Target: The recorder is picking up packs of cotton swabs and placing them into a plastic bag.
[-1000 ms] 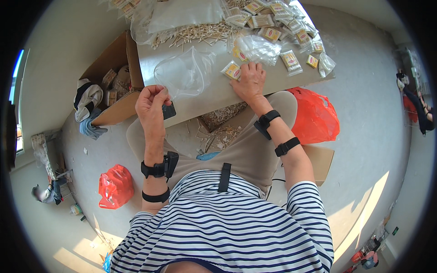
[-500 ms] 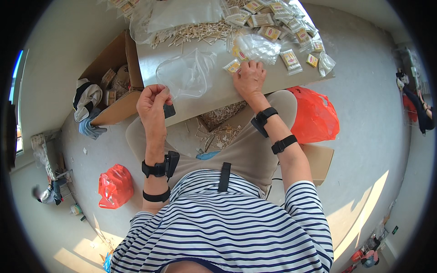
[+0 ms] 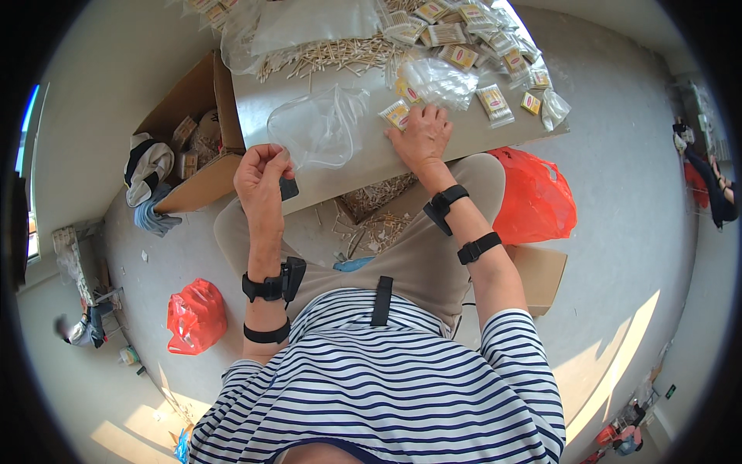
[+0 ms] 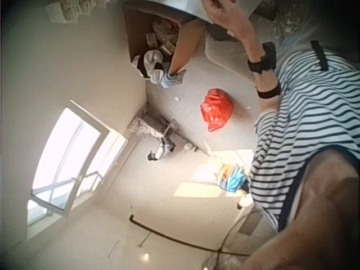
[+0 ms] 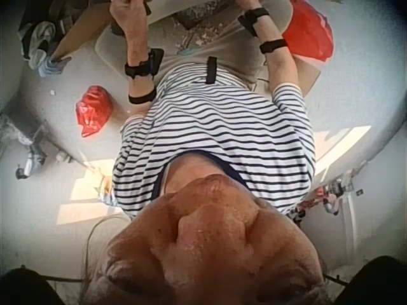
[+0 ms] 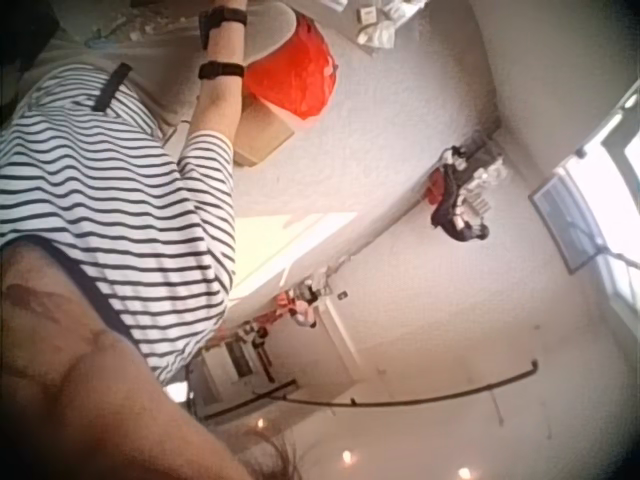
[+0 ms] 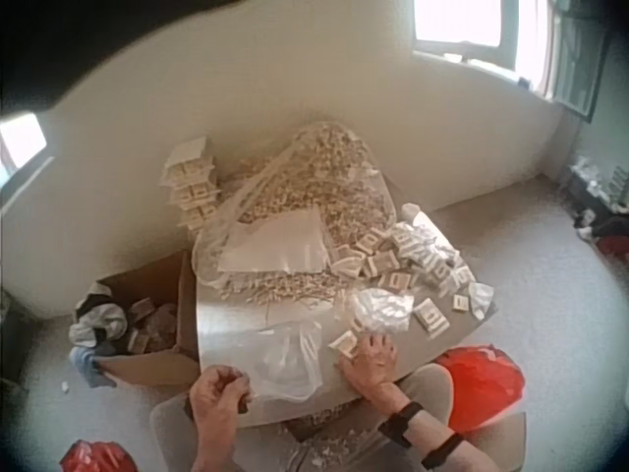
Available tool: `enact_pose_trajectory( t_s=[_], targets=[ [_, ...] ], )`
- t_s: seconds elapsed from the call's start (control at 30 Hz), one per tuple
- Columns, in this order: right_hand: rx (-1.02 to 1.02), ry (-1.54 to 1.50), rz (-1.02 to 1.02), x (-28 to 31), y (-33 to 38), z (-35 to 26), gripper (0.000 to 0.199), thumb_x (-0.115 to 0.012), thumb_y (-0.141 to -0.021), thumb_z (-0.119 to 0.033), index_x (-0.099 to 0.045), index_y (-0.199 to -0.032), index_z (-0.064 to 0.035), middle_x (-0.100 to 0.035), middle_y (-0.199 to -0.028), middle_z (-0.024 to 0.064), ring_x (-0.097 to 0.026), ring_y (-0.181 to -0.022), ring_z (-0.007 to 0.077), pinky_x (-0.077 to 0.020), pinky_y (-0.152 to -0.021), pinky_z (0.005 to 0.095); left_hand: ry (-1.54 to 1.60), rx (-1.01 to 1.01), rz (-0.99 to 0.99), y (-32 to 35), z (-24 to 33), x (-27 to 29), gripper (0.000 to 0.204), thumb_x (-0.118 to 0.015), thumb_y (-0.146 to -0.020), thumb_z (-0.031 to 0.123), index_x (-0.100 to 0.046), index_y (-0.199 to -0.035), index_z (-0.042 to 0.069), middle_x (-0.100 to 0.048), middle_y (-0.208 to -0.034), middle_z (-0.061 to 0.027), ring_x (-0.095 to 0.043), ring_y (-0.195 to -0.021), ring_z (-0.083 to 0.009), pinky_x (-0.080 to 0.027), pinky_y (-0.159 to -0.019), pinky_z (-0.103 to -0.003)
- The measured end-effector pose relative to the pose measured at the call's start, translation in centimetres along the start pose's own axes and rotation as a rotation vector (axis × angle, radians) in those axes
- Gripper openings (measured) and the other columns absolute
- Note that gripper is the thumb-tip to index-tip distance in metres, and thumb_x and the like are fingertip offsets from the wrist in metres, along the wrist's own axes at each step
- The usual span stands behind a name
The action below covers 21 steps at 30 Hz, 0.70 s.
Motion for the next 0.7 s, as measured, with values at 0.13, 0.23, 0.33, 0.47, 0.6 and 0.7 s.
enact_pose_trajectory(
  t_s=[0.13,0.23,0.33,0.47,0.6,0.7],
  targets=[
    [-0.007,0.014,-0.075,-0.2,0.2,0.1,0.051,-0.082,-0.066,-0.039,-0.066,-0.101,-0.0062,-0.058,-0.112,0.0126,-0.048,-0.112,0.0327,-0.0388,-0.092,0.0474,-0.011,-0.022,0.004,-0.1,0.0,0.4,0.008,-0.064,-0.090,0.006,-0.064,-0.095,-0.001,-0.064,-0.079,-0.0027,-0.057,-0.069,-0.0074,-0.049,-0.066,-0.022],
    [-0.003,-0.063,-0.037,-0.5,0.0,0.5,0.049,-0.083,-0.063,-0.031,-0.065,-0.101,-0.0055,-0.058,-0.111,0.0128,-0.049,-0.110,0.0329,-0.0403,-0.092,0.0464,-0.007,-0.014,0.006,0.0,0.0,0.3,0.008,-0.064,-0.090,0.006,-0.064,-0.094,-0.001,-0.064,-0.079,-0.0029,-0.057,-0.069,-0.0074,-0.049,-0.066,-0.022],
    [0.066,-0.281,0.089,0.0,-0.2,0.4,0.047,-0.082,-0.063,-0.022,-0.064,-0.101,-0.0038,-0.058,-0.108,0.0141,-0.051,-0.106,0.0340,-0.0424,-0.091,0.0444,-0.009,-0.011,0.015,0.1,-0.1,0.5,0.008,-0.064,-0.090,0.005,-0.064,-0.094,-0.001,-0.064,-0.079,-0.0029,-0.057,-0.069,-0.0075,-0.048,-0.066,-0.022],
    [0.118,-0.569,0.173,-0.6,-0.2,0.7,0.049,-0.081,-0.065,-0.018,-0.061,-0.106,0.0001,-0.059,-0.102,0.0155,-0.054,-0.100,0.0340,-0.0445,-0.089,0.0413,-0.012,-0.014,0.009,0.2,0.1,0.3,0.007,-0.063,-0.090,0.004,-0.064,-0.094,-0.001,-0.064,-0.078,-0.0029,-0.057,-0.068,-0.0077,-0.048,-0.066,-0.022],
    [0.104,-0.526,0.187,-1.6,0.2,1.3,0.048,-0.081,-0.065,-0.016,-0.060,-0.105,0.0000,-0.060,-0.102,0.0158,-0.055,-0.099,0.0334,-0.0455,-0.087,0.0427,-0.023,-0.007,0.000,0.1,0.2,0.2,0.007,-0.063,-0.091,0.006,-0.063,-0.094,-0.001,-0.063,-0.080,-0.0021,-0.056,-0.069,-0.0073,-0.047,-0.066,-0.022],
    [0.080,-0.401,0.145,-0.6,-0.3,0.7,0.047,-0.081,-0.063,-0.021,-0.062,-0.102,-0.0041,-0.060,-0.102,0.0142,-0.054,-0.101,0.0344,-0.0452,-0.086,0.0437,-0.026,-0.008,-0.004,0.0,0.0,0.7,0.009,-0.063,-0.092,0.008,-0.063,-0.094,-0.001,-0.062,-0.081,-0.0013,-0.055,-0.070,-0.0066,-0.047,-0.065,-0.021]
  ],
)
Point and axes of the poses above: each hand's wrist, its own y-axis away from the middle knuckle, its own x-axis out of the back of the hand, z = x × y, the point moved 6 cm from there along -y, towards the middle knuckle
